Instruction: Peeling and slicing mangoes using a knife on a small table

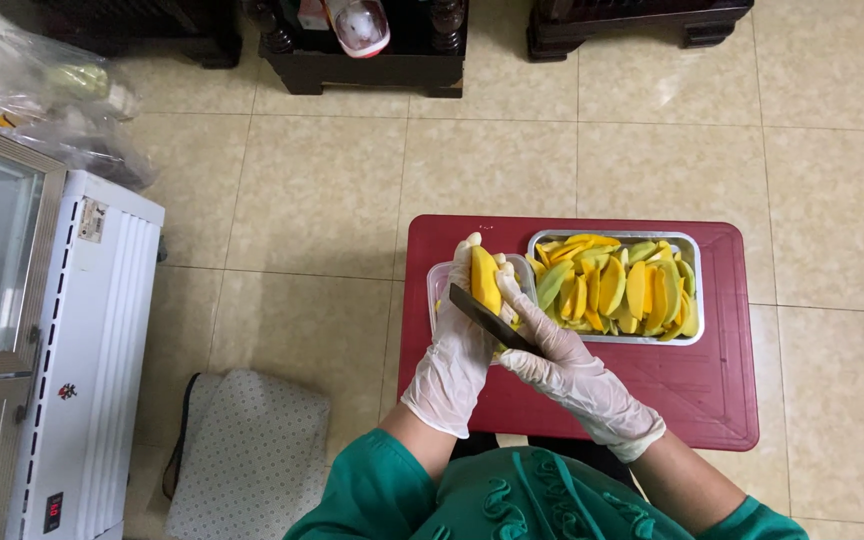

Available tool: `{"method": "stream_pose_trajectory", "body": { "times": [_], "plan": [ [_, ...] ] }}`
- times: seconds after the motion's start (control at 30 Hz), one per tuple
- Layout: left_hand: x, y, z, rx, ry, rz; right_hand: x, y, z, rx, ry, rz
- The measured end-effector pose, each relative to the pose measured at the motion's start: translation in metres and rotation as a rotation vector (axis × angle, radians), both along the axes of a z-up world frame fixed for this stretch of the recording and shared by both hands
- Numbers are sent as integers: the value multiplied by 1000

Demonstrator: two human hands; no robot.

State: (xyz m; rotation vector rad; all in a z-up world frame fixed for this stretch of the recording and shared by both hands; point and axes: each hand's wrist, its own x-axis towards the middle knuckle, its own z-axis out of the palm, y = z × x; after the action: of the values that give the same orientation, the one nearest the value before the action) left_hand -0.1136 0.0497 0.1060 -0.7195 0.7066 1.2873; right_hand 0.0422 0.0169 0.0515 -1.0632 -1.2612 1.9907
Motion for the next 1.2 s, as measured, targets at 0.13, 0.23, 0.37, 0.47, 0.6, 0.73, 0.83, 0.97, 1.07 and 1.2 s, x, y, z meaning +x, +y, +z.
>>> {"method": "stream_pose_trajectory", "body": {
  "times": [0.13, 0.23, 0.37, 0.47, 0.6, 0.73, 0.83, 0.97, 1.07, 1.2],
  "plan": [
    [-3, -2, 6, 51, -35, -25, -2, -6, -8, 2, -2, -6],
    [3, -6, 21, 96, -75, -7, -1, -8, -14, 7, -2, -14],
    [10, -8, 16, 154, 31, -55, 7, -5, -21, 12, -6, -26],
    [18, -8, 31, 187, 111, -100, 13, -1, -26, 17, -14, -33],
    [-7, 9, -43, 356, 217, -196, -2, 20, -27, 28, -20, -31],
    [4, 2, -21, 403, 366, -178, 3, 16, -36, 29, -24, -27],
    [12, 3, -37, 503, 220, -100, -2, 21, -40, 38, -28, -30],
    [12, 2, -62, 597, 214, -157, -6, 24, -47, 42, -34, -35],
    [14, 0, -65, 634, 219, -188, -7, 30, -52, 43, -37, -39],
    [15, -6, -41, 554, 81, -149, -44, 53, 37, -1167, 413, -849]
  ]
}}
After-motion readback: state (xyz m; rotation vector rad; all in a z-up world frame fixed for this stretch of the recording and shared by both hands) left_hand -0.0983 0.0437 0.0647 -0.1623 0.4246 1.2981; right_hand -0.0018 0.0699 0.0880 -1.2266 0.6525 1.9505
